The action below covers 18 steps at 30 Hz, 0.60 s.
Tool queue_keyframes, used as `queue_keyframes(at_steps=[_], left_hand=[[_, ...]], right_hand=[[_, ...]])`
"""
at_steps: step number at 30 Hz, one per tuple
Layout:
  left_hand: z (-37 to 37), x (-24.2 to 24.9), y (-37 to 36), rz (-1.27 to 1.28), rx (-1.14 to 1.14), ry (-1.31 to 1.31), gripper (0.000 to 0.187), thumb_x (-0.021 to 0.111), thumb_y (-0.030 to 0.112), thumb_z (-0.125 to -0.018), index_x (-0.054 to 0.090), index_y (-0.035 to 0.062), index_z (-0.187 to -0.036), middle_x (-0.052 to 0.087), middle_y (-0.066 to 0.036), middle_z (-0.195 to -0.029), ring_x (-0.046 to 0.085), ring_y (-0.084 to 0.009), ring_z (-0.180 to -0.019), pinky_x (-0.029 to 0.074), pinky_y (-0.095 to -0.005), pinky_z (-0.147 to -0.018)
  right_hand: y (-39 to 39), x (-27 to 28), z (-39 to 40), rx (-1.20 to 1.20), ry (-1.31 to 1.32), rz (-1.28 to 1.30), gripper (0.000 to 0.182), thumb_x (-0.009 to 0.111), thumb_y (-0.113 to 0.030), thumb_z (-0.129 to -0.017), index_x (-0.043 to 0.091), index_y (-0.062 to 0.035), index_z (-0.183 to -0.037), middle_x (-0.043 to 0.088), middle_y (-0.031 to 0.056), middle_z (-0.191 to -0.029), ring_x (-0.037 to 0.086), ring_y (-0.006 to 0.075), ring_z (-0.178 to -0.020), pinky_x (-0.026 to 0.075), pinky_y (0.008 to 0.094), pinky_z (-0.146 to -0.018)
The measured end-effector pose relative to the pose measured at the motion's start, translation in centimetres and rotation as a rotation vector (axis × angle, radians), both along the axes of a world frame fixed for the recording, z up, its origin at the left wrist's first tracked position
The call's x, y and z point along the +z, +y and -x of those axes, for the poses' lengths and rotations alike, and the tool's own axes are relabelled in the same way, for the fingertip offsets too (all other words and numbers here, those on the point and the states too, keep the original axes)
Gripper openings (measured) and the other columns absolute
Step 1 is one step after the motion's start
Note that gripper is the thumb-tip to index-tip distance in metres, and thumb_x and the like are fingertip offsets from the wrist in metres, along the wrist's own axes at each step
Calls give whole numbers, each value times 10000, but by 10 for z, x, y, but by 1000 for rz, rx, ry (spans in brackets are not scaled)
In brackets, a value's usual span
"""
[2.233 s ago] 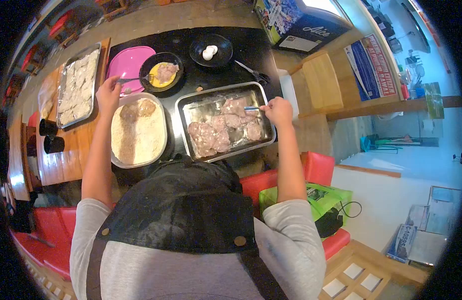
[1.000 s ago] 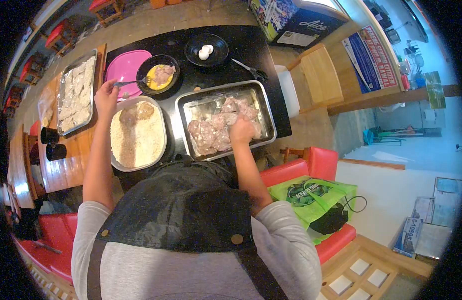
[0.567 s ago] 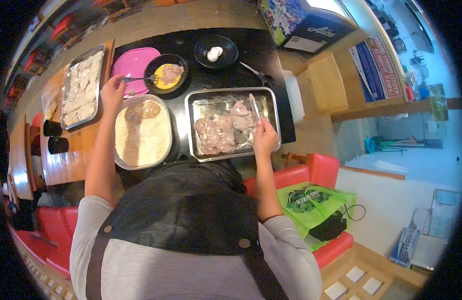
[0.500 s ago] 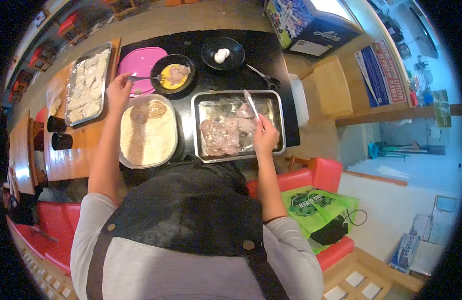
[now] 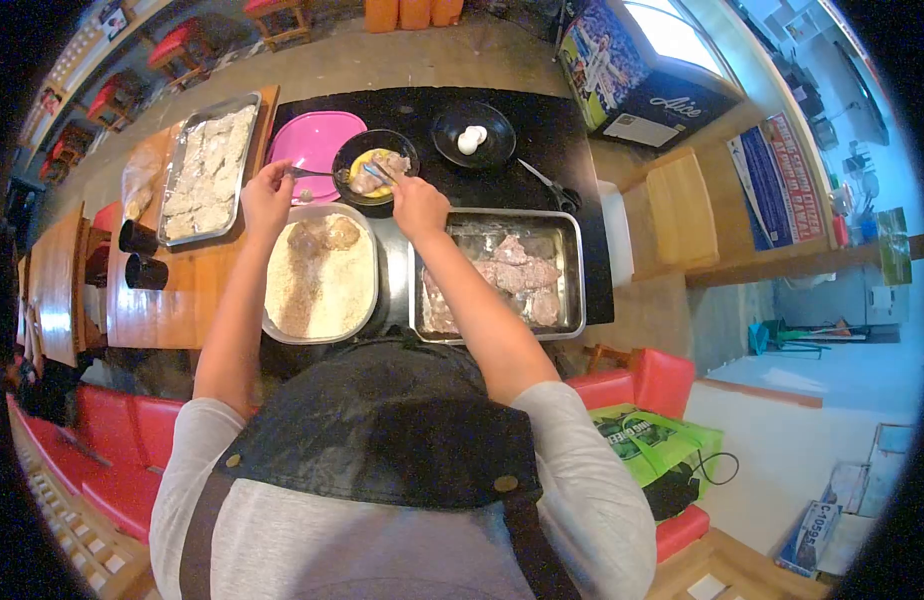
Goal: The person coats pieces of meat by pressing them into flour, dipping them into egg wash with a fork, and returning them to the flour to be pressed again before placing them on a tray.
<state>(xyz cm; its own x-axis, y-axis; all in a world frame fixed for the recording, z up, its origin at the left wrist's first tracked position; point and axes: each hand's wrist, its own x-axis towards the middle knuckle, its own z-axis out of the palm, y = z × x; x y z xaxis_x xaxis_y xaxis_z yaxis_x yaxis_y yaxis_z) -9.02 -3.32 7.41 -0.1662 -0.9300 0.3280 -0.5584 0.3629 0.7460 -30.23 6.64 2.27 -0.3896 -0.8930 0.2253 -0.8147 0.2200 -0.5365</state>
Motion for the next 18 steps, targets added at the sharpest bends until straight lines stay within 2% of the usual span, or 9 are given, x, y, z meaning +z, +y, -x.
queue_keyframes(at_steps=[2,6,8,10,12,13,15,16,18], left_hand=[[0,2,2,57,-6,-10,230,562,87,-765,652,20,-967,663,-164,-804,666,-224,-715,513,-311,-659],[4,3,2,12,-14,-40,229,562,87,-767,651,18,-967,664,-162,-803,666,-221,-711,513,-310,-659],[7,3,4,31,-9,-31,228,562,86,-768,651,16,-966,663,-163,-796,666,-219,-705,512,-306,-651],[8,3,5,45,-14,-83,233,559,86,-769,649,17,-972,660,-159,-755,663,-212,-663,511,-302,-634],[9,-1,4,55,-30,-96,235,559,85,-769,649,16,-975,657,-152,-730,657,-206,-636,506,-301,-622],[7,-10,0,72,-37,-75,234,556,86,-770,651,21,-974,653,-148,-715,653,-202,-635,501,-301,-615],[8,-14,-3,71,-43,-68,237,557,88,-768,651,25,-977,653,-150,-718,655,-204,-646,501,-303,-618],[7,-15,-3,71,-35,-67,240,557,89,-767,652,30,-980,652,-152,-721,656,-205,-657,500,-306,-622],[7,-17,-5,55,-31,-89,244,562,90,-763,653,37,-983,656,-155,-741,658,-213,-675,501,-309,-640]], right_hand=[[10,5,5,1,-25,65,205,554,-256,-825,634,-137,-972,641,102,-877,620,310,-770,485,441,-671],[54,7,50,-171,-192,178,270,609,-275,-795,652,-82,-980,652,146,-878,622,332,-796,492,398,-711],[90,-1,86,-312,-256,136,302,637,-300,-771,664,-66,-961,651,166,-851,624,339,-794,490,386,-724],[134,-1,116,-343,-191,42,303,650,-316,-759,678,-52,-905,651,170,-813,631,333,-767,491,383,-701],[167,-5,132,-476,-73,-128,296,659,-320,-750,685,-33,-816,647,177,-762,634,331,-731,493,378,-675],[181,-12,139,-490,-70,-129,296,659,-320,-750,685,-33,-816,647,177,-762,634,331,-731,493,378,-675],[203,-28,154,-536,-91,-227,312,665,-330,-742,686,-19,-750,644,151,-671,639,275,-646,491,349,-628],[210,-30,158,-543,-90,-229,312,665,-330,-742,686,-19,-750,644,151,-671,639,275,-646,491,349,-628],[221,-34,164,-591,-433,-358,267,680,-288,-745,688,-21,-748,621,54,-578,576,131,-536,447,274,-541]])
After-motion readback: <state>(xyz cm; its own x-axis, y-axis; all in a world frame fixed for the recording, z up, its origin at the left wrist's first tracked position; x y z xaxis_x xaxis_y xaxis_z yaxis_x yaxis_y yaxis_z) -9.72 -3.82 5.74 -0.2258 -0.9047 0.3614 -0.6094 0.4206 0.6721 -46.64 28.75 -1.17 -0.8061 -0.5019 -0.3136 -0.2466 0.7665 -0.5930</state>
